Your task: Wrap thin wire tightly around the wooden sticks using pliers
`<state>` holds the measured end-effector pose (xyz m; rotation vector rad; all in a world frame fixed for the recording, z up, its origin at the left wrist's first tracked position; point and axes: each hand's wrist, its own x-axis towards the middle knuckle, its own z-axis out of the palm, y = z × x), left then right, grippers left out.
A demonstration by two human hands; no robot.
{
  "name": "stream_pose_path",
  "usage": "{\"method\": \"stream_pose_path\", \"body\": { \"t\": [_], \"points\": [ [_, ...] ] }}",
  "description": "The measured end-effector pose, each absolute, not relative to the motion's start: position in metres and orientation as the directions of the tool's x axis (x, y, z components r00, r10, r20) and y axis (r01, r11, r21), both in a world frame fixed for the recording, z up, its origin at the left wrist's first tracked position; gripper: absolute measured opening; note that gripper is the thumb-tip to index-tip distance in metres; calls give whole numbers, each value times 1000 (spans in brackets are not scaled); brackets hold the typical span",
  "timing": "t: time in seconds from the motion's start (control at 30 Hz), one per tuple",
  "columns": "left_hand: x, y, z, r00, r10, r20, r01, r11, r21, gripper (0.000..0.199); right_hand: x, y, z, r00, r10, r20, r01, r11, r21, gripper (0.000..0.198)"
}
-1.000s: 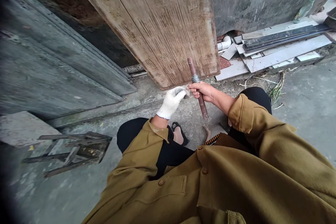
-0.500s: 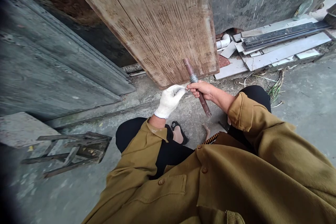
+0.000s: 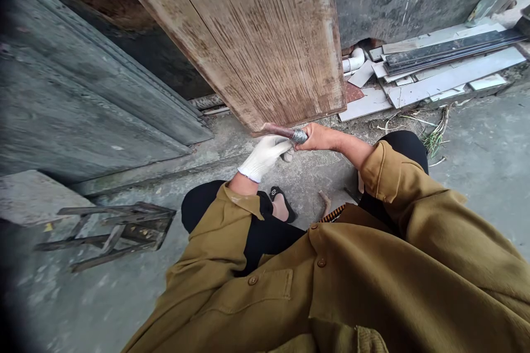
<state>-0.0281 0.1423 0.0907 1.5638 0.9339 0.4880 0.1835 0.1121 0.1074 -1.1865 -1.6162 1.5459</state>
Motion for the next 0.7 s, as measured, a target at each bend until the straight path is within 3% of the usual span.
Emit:
{"method": "stream_pose_path", "body": {
  "t": [0.07,0.2,0.3,0.37,0.5,0.7],
  "points": [
    [-24,142,77,520,815,-254,221,158,962,36,185,112,108,-435,898,-62,277,68,-958,23],
    [-19,142,65,489,845,-218,132,176,976,41,185,114,108,-396,918,-18,404,157,-901,18],
    [-20,141,76,330,937,-112,66,95,993,27,184,116,109,-209,977,-32,309,35,-951,20],
    [-21,140,86,279,960,-42,116,9,993,23,182,116,110,-125,987,-97,207,-69,-976,18],
    [-20,132,93,186,983,12,128,-36,991,21,179,115,112,-153,966,-209,69,-200,-977,18],
    [-13,128,88,141,988,56,65,-66,996,23,172,111,112,-220,941,-256,-163,-294,-942,13]
  ]
}}
